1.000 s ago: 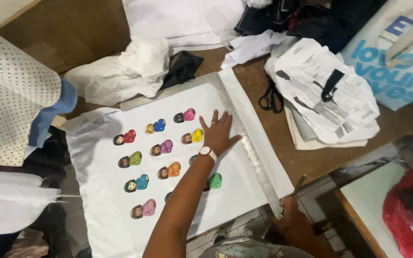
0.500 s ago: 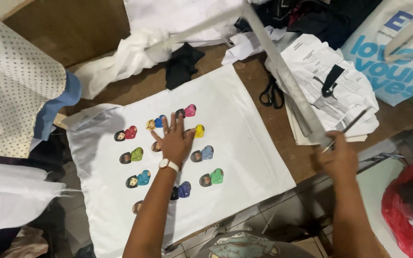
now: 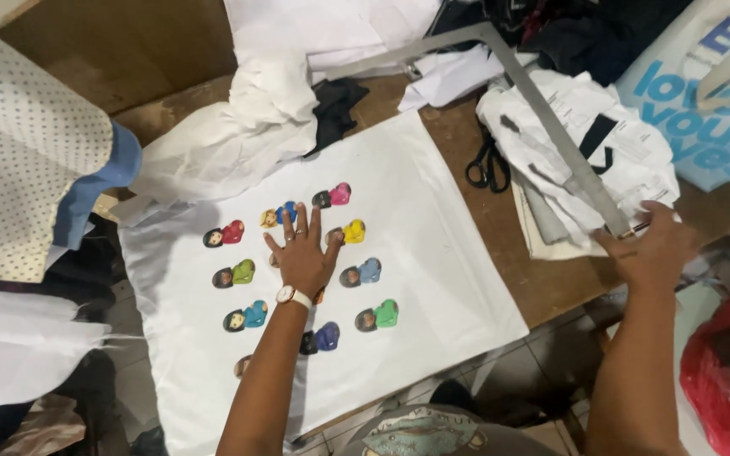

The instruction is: The person uses a large L-shaped ruler and a pencil to mark straight lines on a white fabric sheet. They then use scissors to cut along the marked lines, trimming the fabric. The person repeats this process on a second piece of white fabric.

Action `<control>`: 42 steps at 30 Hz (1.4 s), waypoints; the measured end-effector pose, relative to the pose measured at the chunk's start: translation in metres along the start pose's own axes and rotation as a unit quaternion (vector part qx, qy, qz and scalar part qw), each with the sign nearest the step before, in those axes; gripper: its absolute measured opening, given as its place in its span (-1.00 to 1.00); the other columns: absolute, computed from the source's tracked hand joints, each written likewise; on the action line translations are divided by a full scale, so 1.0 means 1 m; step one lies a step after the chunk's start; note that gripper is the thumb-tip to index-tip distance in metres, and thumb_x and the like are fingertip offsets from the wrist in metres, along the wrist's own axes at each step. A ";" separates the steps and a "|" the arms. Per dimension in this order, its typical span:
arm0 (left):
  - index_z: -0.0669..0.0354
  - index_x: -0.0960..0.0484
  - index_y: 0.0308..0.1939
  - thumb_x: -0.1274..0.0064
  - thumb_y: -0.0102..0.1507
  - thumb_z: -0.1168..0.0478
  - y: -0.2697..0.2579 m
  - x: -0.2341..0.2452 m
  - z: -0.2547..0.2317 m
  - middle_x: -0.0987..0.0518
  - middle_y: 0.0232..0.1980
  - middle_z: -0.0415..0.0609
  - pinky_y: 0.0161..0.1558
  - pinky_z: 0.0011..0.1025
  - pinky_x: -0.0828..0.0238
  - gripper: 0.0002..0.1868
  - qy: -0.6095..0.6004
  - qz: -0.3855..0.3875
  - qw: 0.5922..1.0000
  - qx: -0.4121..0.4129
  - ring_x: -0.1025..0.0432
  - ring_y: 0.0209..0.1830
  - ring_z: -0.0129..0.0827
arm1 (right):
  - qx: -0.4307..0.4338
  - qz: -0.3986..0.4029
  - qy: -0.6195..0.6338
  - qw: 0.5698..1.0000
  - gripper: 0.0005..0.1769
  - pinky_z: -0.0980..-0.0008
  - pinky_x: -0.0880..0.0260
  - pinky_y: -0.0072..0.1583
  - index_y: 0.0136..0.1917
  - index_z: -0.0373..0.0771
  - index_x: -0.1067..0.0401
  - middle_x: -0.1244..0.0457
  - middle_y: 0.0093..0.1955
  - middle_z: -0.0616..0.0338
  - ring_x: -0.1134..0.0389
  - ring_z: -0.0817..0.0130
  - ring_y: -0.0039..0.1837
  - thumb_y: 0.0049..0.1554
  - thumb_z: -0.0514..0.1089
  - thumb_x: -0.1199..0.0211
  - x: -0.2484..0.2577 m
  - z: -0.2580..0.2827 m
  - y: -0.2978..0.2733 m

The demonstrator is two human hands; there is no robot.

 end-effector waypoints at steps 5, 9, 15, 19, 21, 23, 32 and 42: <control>-0.10 -0.04 0.58 0.54 0.35 -0.38 -0.006 0.009 -0.012 0.09 0.67 -0.03 0.40 0.43 0.51 -0.19 0.010 0.019 0.998 0.052 0.31 0.66 -0.01 | 0.095 -0.071 0.323 0.939 -0.86 0.42 -0.17 0.00 0.02 -0.28 -0.44 -0.13 -0.20 0.22 -0.19 0.37 -0.09 0.26 -0.16 -0.24 -0.064 0.075 0.011; -0.15 0.00 0.60 0.55 0.39 -0.39 -0.014 0.003 -0.026 0.09 0.68 -0.07 0.45 0.36 0.46 -0.21 0.072 0.032 0.993 0.093 0.26 0.67 -0.04 | 0.290 0.164 0.286 0.898 -0.82 0.07 -0.36 0.19 0.01 -0.17 -0.57 -0.37 -0.11 -0.10 -0.39 -0.15 0.10 0.18 -0.29 -0.19 -0.176 0.203 0.017; -0.20 -0.07 0.58 0.51 0.38 -0.40 -0.015 -0.002 -0.022 0.02 0.67 -0.13 0.48 0.28 0.42 -0.23 0.068 0.013 0.992 0.108 0.21 0.67 -0.09 | 0.253 0.119 0.098 0.955 -0.50 -0.02 -0.32 0.29 0.32 -0.03 -0.40 -0.25 0.15 -0.25 -0.33 -0.19 0.25 0.10 -0.26 -0.24 -0.138 0.276 0.077; -0.18 -0.10 0.57 0.47 0.36 -0.43 -0.016 -0.001 -0.024 -0.01 0.66 -0.12 0.49 0.26 0.38 -0.20 0.069 0.005 0.991 0.113 0.20 0.67 -0.09 | 0.162 0.156 0.073 0.972 -0.55 -0.02 -0.45 0.17 0.31 -0.38 -0.23 -0.20 0.06 -0.30 -0.36 -0.21 0.16 0.14 -0.33 -0.11 -0.156 0.229 0.086; -0.19 -0.11 0.57 0.48 0.35 -0.45 -0.013 -0.002 -0.023 -0.04 0.65 -0.13 0.49 0.26 0.39 -0.19 0.066 -0.009 0.992 0.109 0.18 0.66 -0.09 | 0.131 0.256 0.045 0.957 -0.44 0.01 -0.52 0.04 0.33 -0.55 -0.10 -0.24 -0.02 -0.29 -0.39 -0.15 0.08 0.18 -0.19 -0.11 -0.180 0.211 0.084; -0.21 -0.11 0.57 0.48 0.34 -0.46 -0.013 -0.009 -0.018 -0.04 0.65 -0.14 0.49 0.28 0.40 -0.18 0.074 -0.015 0.990 0.116 0.18 0.67 -0.10 | 0.135 0.264 0.038 0.954 -0.36 -0.01 -0.51 0.05 0.38 -0.59 -0.03 -0.27 0.00 -0.35 -0.40 -0.16 0.10 0.17 -0.19 -0.14 -0.198 0.207 0.084; -0.32 -0.05 0.58 0.46 0.35 -0.42 0.003 -0.018 -0.083 0.02 0.66 -0.20 0.48 0.33 0.43 -0.24 0.062 0.014 0.994 0.087 0.22 0.67 -0.13 | -0.180 0.360 0.531 0.746 -0.47 0.30 -0.44 -0.29 0.25 -0.25 -0.16 -0.30 -0.18 -0.06 -0.38 0.18 -0.29 0.01 -0.22 -0.16 -0.243 0.179 0.086; -0.37 -0.01 0.58 0.51 0.35 -0.45 0.009 -0.017 -0.079 0.05 0.67 -0.25 0.49 0.31 0.39 -0.23 0.067 0.022 0.993 0.098 0.22 0.67 -0.15 | -0.110 0.524 0.541 0.648 -0.05 0.08 -0.58 -0.19 0.54 -0.28 0.06 -0.31 -0.12 -0.15 -0.43 0.04 -0.26 -0.05 -0.39 -0.26 -0.166 0.213 -0.051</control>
Point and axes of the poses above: each hand's wrist, its own y-axis towards the middle knuckle, its own x-axis out of the back of the hand, z = x × y, the point moved 10 cm from there along y, towards the middle knuckle
